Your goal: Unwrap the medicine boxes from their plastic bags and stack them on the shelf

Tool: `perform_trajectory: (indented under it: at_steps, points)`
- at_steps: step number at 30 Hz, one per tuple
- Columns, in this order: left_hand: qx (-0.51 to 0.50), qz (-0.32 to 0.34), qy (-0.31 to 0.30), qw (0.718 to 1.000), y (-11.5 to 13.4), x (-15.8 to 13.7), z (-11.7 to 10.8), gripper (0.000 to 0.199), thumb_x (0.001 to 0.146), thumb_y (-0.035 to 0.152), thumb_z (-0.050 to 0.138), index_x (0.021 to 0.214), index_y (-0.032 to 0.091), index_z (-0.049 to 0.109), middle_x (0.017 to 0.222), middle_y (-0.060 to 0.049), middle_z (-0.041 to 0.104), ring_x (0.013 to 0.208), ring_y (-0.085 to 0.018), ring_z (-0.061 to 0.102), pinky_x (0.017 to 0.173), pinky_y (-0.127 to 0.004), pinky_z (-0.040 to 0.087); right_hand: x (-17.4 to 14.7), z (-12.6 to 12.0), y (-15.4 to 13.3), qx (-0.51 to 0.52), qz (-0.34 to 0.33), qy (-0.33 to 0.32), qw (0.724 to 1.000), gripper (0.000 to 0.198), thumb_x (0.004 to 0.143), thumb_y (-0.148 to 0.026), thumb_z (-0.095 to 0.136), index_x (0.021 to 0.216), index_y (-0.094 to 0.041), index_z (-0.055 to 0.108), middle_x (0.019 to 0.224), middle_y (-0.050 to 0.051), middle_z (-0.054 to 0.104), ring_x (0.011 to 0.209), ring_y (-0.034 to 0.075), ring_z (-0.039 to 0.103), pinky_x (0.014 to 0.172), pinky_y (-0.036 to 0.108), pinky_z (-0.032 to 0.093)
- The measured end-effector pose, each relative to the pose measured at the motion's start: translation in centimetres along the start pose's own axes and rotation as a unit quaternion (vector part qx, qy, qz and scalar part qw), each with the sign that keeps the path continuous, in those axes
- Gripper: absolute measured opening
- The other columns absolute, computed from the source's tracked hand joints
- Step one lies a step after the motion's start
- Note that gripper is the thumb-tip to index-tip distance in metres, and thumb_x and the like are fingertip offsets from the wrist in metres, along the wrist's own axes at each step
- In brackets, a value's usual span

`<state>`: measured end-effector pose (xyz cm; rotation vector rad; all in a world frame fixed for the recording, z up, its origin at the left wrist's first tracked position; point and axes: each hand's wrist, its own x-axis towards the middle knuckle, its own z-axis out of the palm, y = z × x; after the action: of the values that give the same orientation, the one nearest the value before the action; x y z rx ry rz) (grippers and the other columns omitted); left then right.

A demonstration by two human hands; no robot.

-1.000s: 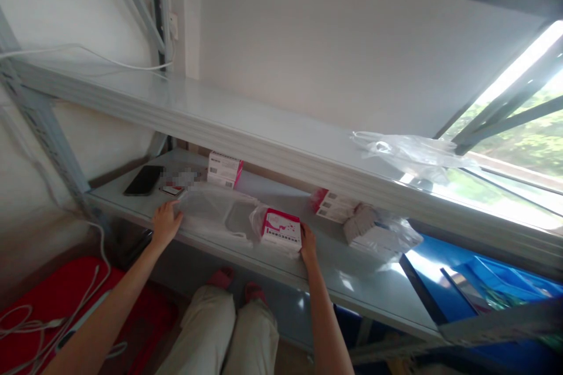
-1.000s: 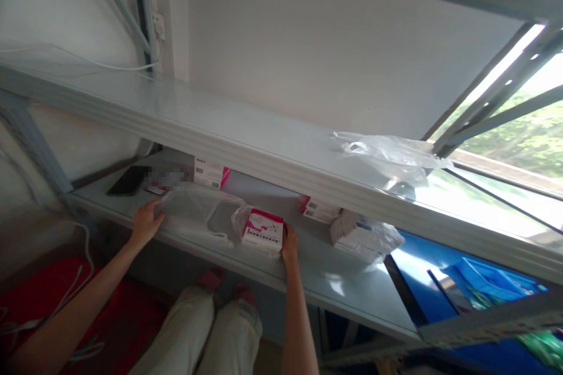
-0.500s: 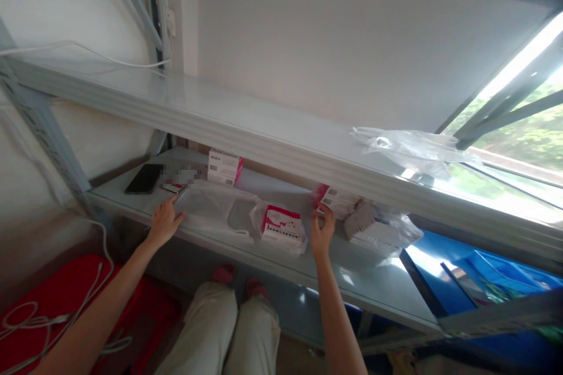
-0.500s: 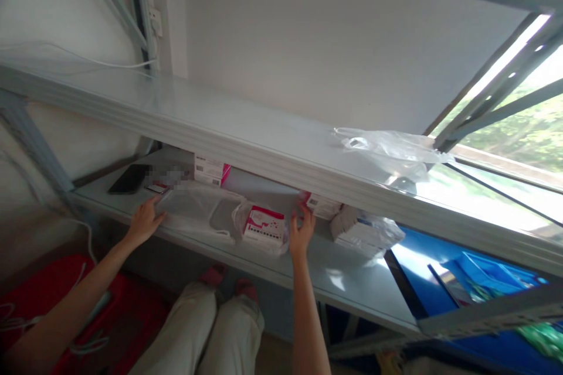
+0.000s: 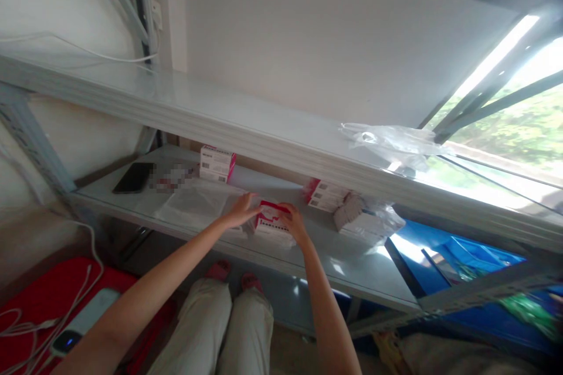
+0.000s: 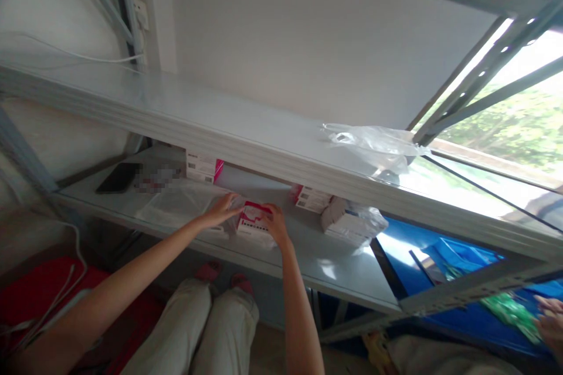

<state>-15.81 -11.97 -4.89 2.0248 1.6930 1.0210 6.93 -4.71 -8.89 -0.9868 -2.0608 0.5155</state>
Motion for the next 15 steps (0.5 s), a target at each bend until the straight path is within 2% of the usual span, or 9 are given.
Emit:
perform_trajectory:
  at_steps: [1, 3, 5, 8, 11, 15]
  points:
    - [-0.006, -0.025, -0.029, 0.999, 0.6, 0.6, 1.6, 0.052, 0.084, 0.046, 0.05, 0.126, 0.016, 0.044, 0.128, -0.015, 0.052, 0.122, -0.027, 0.046, 0.102, -0.039, 0.036, 0.0, 0.1, 0.4, -0.013, 0.004, 0.008, 1.0, 0.028, 0.082, -0.031, 0.052, 0.105, -0.022, 0.066, 0.111, 0.007, 0.064, 0.11, 0.023, 0.052, 0.101, 0.04, 0.035]
    - [-0.004, -0.057, -0.033, 0.998, 1.2, 1.6, 3.9, 0.053, 0.085, 0.045, 0.047, 0.128, 0.014, 0.041, 0.133, -0.018, 0.047, 0.126, -0.028, 0.042, 0.104, -0.041, 0.033, 0.0, 0.2, 1.3, -0.023, 0.017, 0.022, 0.999, 0.027, 0.081, -0.03, 0.052, 0.103, -0.022, 0.066, 0.11, 0.007, 0.064, 0.109, 0.023, 0.053, 0.101, 0.041, 0.035]
    - [0.0, -0.062, -0.023, 0.998, 1.1, 2.1, 4.9, 0.049, 0.088, 0.044, 0.042, 0.128, 0.015, 0.041, 0.134, -0.017, 0.047, 0.127, -0.028, 0.042, 0.105, -0.043, 0.03, 0.1, 0.4, 2.0, 0.005, 0.036, 0.021, 0.999, 0.028, 0.081, -0.032, 0.051, 0.102, -0.022, 0.066, 0.107, 0.007, 0.065, 0.105, 0.023, 0.055, 0.097, 0.039, 0.039]
    - [0.0, -0.045, -0.031, 0.999, 0.4, 2.2, 4.8, 0.042, 0.091, 0.045, 0.033, 0.121, 0.018, 0.047, 0.126, -0.013, 0.056, 0.121, -0.026, 0.048, 0.105, -0.044, 0.029, 0.0, 0.6, 2.8, 0.082, 0.075, 0.015, 0.994, 0.032, 0.081, -0.04, 0.05, 0.103, -0.021, 0.065, 0.104, 0.007, 0.065, 0.098, 0.022, 0.059, 0.09, 0.038, 0.045]
    - [-0.007, -0.06, -0.062, 0.996, -0.6, 1.7, 4.4, 0.044, 0.094, 0.047, 0.025, 0.117, 0.021, 0.051, 0.118, -0.011, 0.062, 0.116, -0.025, 0.053, 0.103, -0.043, 0.033, -0.4, 0.9, 3.2, 0.149, 0.129, 0.031, 0.98, 0.042, 0.079, -0.051, 0.051, 0.105, -0.02, 0.063, 0.103, 0.007, 0.065, 0.094, 0.023, 0.06, 0.085, 0.037, 0.048]
    - [0.006, -0.058, -0.102, 0.993, -1.8, 0.3, 4.3, 0.045, 0.095, 0.048, 0.023, 0.124, 0.024, 0.047, 0.129, -0.01, 0.056, 0.126, -0.024, 0.045, 0.108, -0.046, 0.026, -1.6, 1.0, 3.3, 0.21, 0.162, 0.046, 0.963, 0.062, 0.078, -0.059, 0.049, 0.126, -0.021, 0.05, 0.11, 0.008, 0.063, 0.096, 0.024, 0.06, 0.084, 0.038, 0.05]
